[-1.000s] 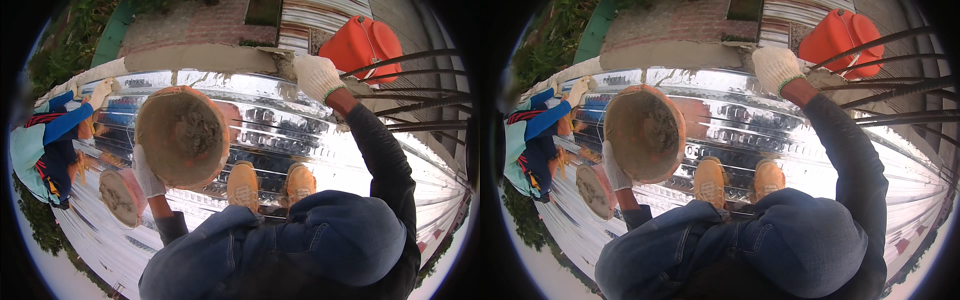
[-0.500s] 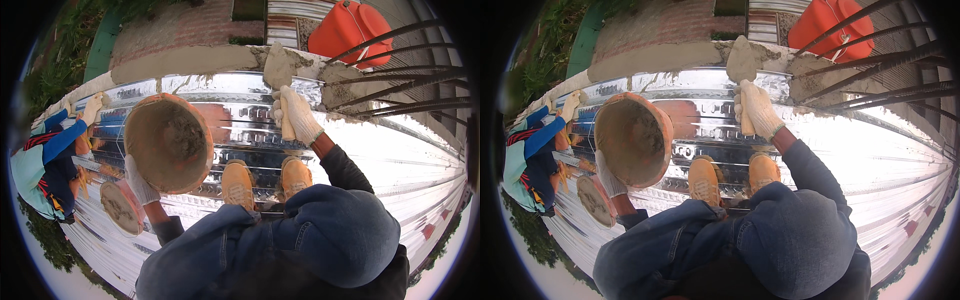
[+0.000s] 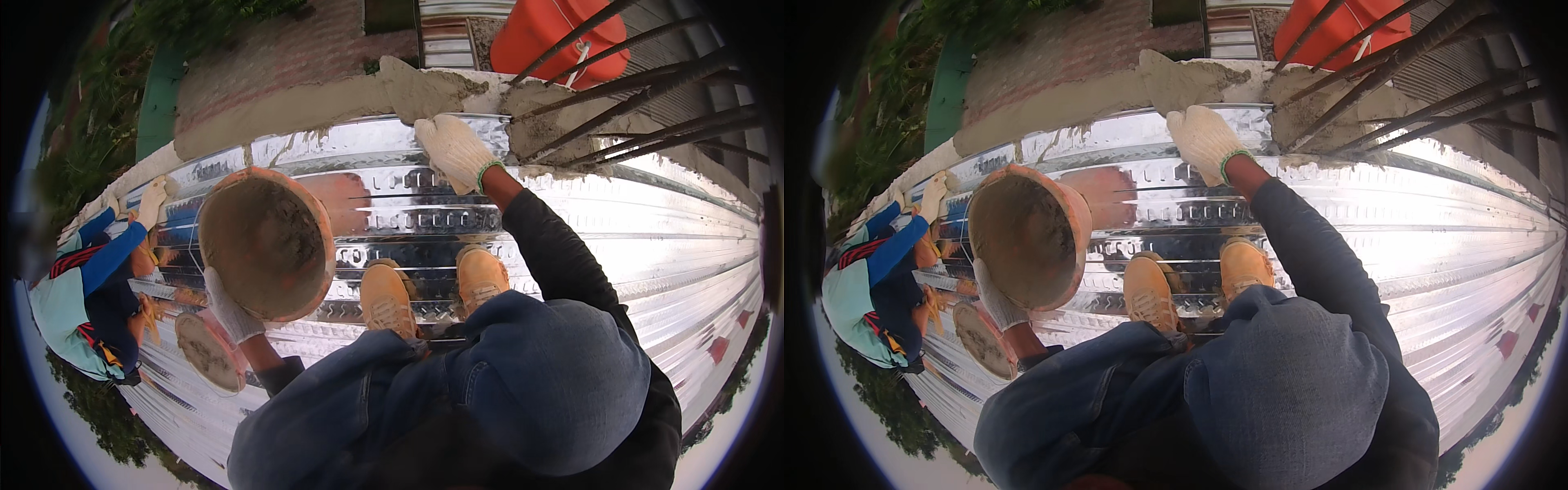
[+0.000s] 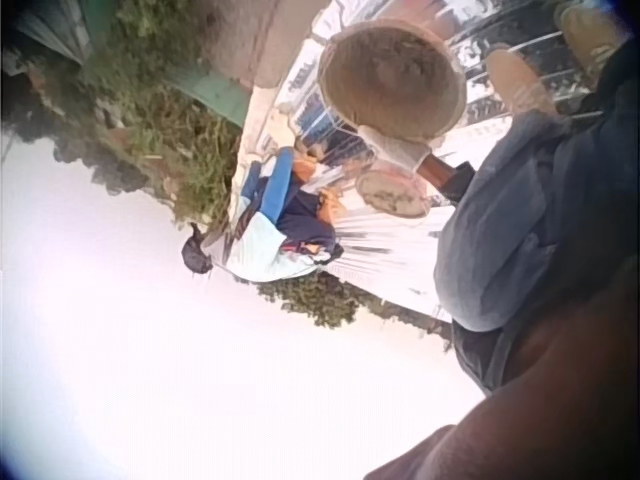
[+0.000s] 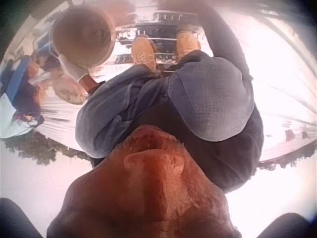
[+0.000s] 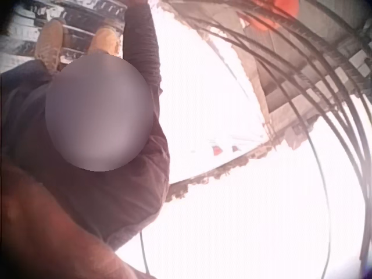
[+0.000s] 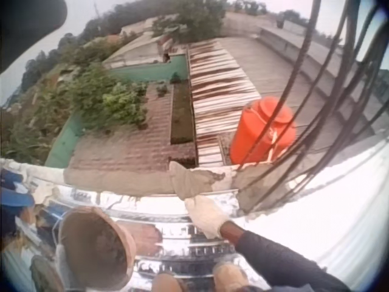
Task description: The person scoops wet cement from a bucket using a trowel and applies it to a metal surface, smoothing it along the edge. Another person is visible nearby also working on the same surface.
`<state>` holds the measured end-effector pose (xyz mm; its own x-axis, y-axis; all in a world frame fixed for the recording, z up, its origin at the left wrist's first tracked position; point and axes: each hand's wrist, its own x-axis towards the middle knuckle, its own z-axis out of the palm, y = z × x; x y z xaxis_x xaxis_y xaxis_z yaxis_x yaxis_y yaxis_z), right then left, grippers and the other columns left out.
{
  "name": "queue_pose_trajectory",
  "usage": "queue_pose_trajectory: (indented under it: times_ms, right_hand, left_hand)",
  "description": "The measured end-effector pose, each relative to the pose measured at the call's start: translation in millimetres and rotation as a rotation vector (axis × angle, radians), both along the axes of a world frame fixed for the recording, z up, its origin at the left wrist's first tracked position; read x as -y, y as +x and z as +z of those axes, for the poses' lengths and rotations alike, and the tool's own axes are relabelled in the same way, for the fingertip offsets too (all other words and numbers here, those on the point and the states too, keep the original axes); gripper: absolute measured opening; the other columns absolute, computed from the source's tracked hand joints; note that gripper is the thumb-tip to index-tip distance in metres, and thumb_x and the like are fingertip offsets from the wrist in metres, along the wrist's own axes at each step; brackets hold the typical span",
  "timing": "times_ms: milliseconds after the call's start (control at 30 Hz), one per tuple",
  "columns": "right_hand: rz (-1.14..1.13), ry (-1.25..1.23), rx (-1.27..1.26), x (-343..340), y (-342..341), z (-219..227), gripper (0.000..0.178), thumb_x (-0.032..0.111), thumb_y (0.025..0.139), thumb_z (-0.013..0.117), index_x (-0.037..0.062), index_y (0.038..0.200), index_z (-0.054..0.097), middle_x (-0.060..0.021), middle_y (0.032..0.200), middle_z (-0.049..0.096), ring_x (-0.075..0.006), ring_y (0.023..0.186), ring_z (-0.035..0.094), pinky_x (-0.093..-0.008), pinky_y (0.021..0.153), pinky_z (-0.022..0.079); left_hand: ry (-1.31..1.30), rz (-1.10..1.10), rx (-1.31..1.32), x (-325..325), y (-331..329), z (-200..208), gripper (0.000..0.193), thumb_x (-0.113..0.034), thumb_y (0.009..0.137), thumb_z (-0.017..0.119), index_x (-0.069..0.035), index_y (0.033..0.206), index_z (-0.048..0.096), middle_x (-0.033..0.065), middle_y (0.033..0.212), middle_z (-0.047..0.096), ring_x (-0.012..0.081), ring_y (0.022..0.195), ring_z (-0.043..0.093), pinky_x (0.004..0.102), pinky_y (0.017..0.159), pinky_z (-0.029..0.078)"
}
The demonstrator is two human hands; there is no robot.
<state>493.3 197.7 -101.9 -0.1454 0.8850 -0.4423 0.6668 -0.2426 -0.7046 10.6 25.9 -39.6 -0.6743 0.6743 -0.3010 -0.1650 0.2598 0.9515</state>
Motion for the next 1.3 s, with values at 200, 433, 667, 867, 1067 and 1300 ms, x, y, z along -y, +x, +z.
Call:
queue_pose_trajectory:
  times_ms: [200,433,667,867,1067,1300]
  right_hand:
    - [-0.192,-0.152,-0.1,8.6,43.0,6.7,0.062,0.044,0.111,0.047,-0.0106,0.094,0.071,-0.0317,0.081,0.072,-0.0429,0.081,0.079,-0.0557,0.079,0.058]
    - [-0.518,-0.28,-0.374,41.4,57.3,35.5,0.041,0.041,0.115,0.057,0.0017,0.109,0.067,-0.0028,0.084,0.063,-0.0126,0.062,0.063,-0.0336,0.057,0.052]
    - [-0.187,0.057,0.015,70.9,33.3,45.1,0.04,0.04,0.114,0.06,0.0013,0.111,0.069,-0.0141,0.091,0.073,-0.0299,0.08,0.076,-0.0455,0.071,0.061]
    - [0.121,0.302,0.471,85.0,44.2,50.5,0.026,0.033,0.107,0.07,0.0075,0.11,0.071,-0.0167,0.102,0.077,-0.041,0.098,0.079,-0.0538,0.084,0.063]
    - [-0.031,0.214,0.556,115.0,83.3,55.6,0.025,0.032,0.105,0.07,0.0075,0.11,0.07,-0.0183,0.1,0.076,-0.0425,0.098,0.079,-0.0547,0.084,0.063]
    - [-0.175,0.265,0.263,133.2,64.3,84.2,0.03,0.031,0.105,0.074,0.0057,0.121,0.07,-0.0223,0.106,0.076,-0.0468,0.1,0.077,-0.0547,0.087,0.061]
  left_hand:
    - [0.033,-0.008,0.065,-6.3,4.7,-8.8,0.064,-0.044,0.114,0.077,0.004,0.154,0.067,0.0146,0.148,0.073,0.0275,0.127,0.073,0.0417,0.111,0.06]
    - [0.046,0.025,0.028,-1.6,0.1,-14.9,0.061,-0.042,0.115,0.077,0.002,0.155,0.067,0.0145,0.149,0.072,0.0274,0.129,0.072,0.0421,0.112,0.06]
    - [0.051,-0.022,0.094,-7.1,6.0,-4.2,0.061,-0.042,0.116,0.074,0.003,0.156,0.066,0.016,0.15,0.071,0.0292,0.13,0.072,0.0417,0.114,0.059]
    - [0.024,0.008,0.014,-3.3,2.7,-10.4,0.065,-0.044,0.116,0.074,0.005,0.157,0.064,0.0167,0.152,0.071,0.0291,0.131,0.071,0.0413,0.116,0.058]
    - [0.015,0.028,0.033,3.8,-2.5,-14.8,0.064,-0.044,0.116,0.074,0.003,0.158,0.065,0.0168,0.153,0.072,0.0273,0.131,0.07,0.0394,0.118,0.057]
    - [0.103,-0.12,-0.111,-23.9,48.2,32.4,0.033,-0.034,0.116,0.075,-0.004,0.131,0.074,0.0065,0.121,0.075,0.0168,0.105,0.072,0.0337,0.093,0.06]
